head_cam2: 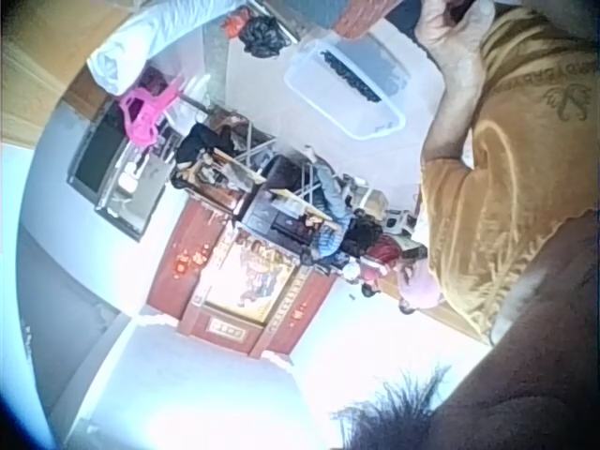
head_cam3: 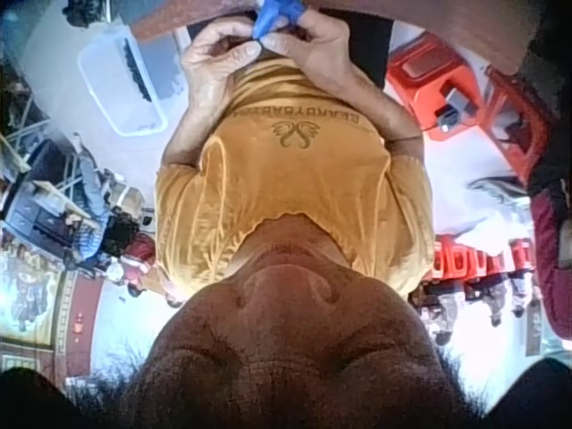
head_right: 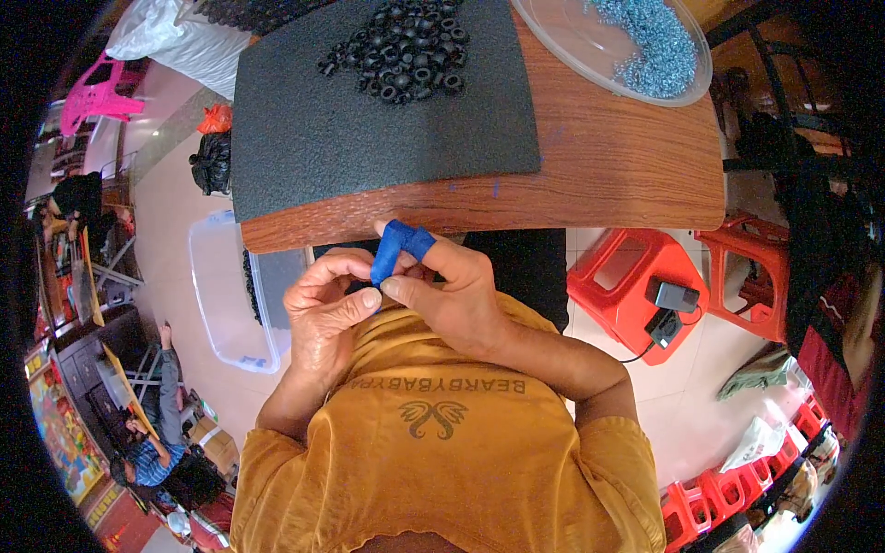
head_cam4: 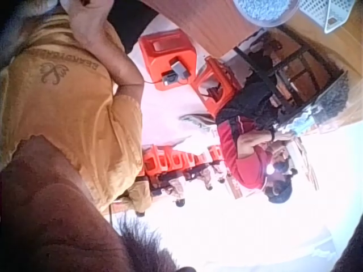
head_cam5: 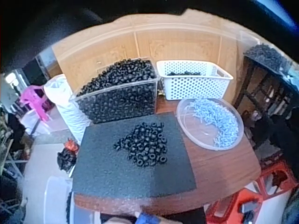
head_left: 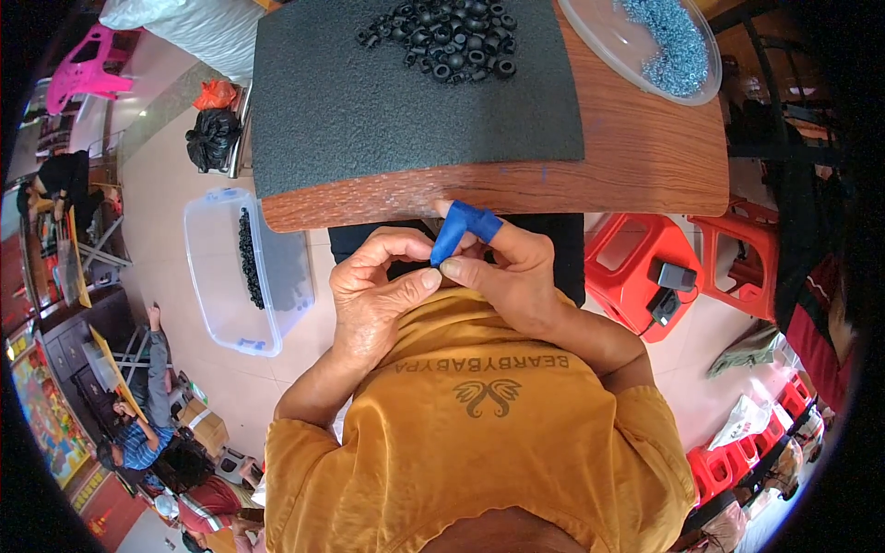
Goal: The person handles small black plastic pieces, wraps blue tape around their index finger by hand, and then picks up and manipulates another black component.
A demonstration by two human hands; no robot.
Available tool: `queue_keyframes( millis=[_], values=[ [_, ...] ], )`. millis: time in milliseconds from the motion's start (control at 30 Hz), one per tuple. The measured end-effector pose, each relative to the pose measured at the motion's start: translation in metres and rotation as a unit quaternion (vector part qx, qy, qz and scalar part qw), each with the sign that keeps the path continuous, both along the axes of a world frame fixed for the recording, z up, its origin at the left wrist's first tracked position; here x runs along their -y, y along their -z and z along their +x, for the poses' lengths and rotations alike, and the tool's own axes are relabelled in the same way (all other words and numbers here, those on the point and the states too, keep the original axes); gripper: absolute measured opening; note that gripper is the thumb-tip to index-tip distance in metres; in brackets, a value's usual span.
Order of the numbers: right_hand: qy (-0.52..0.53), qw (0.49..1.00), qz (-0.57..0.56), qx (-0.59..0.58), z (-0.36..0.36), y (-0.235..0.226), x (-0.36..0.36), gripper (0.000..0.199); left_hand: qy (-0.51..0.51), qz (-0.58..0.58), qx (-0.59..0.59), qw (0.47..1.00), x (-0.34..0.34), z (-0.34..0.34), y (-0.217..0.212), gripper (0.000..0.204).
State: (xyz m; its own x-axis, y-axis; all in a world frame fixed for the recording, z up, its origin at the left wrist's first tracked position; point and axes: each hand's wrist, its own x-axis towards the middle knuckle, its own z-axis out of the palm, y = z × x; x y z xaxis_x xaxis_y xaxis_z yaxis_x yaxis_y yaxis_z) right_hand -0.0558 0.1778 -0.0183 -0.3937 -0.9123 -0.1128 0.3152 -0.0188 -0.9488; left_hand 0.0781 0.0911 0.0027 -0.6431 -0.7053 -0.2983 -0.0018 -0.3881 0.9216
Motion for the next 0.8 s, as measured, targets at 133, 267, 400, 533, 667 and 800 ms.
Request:
queue_keyframes(
  millis=[133, 267, 400, 533, 667, 800],
  values=[
    [-0.002, 0.997, 0.004, -0.075, 0.001, 0.003, 0.000, 0.043, 0.026, -0.052, 0.027, 0.998, 0.005, 0.004, 0.002, 0.018],
    [0.008, 0.990, -0.009, -0.141, 0.002, 0.002, 0.002, 0.042, 0.040, -0.001, 0.066, 0.997, 0.011, 0.005, -0.006, 0.013],
    [-0.014, 0.988, 0.030, -0.152, 0.001, -0.004, 0.001, 0.044, 0.082, 0.013, 0.064, 0.995, 0.018, 0.006, -0.005, 0.007],
    [-0.019, 0.989, 0.046, -0.142, 0.003, -0.001, 0.002, 0.043, 0.085, -0.028, 0.058, 0.994, 0.018, 0.006, -0.004, 0.007],
    [0.006, 0.994, 0.041, -0.097, 0.004, 0.001, 0.003, 0.043, 0.055, 0.076, 0.043, 0.995, 0.018, 0.006, -0.007, 0.007],
    [0.027, 0.996, 0.040, -0.071, 0.006, 0.000, 0.006, 0.034, 0.036, 0.046, 0.060, 0.996, 0.016, 0.001, -0.010, 0.011]
  ],
)
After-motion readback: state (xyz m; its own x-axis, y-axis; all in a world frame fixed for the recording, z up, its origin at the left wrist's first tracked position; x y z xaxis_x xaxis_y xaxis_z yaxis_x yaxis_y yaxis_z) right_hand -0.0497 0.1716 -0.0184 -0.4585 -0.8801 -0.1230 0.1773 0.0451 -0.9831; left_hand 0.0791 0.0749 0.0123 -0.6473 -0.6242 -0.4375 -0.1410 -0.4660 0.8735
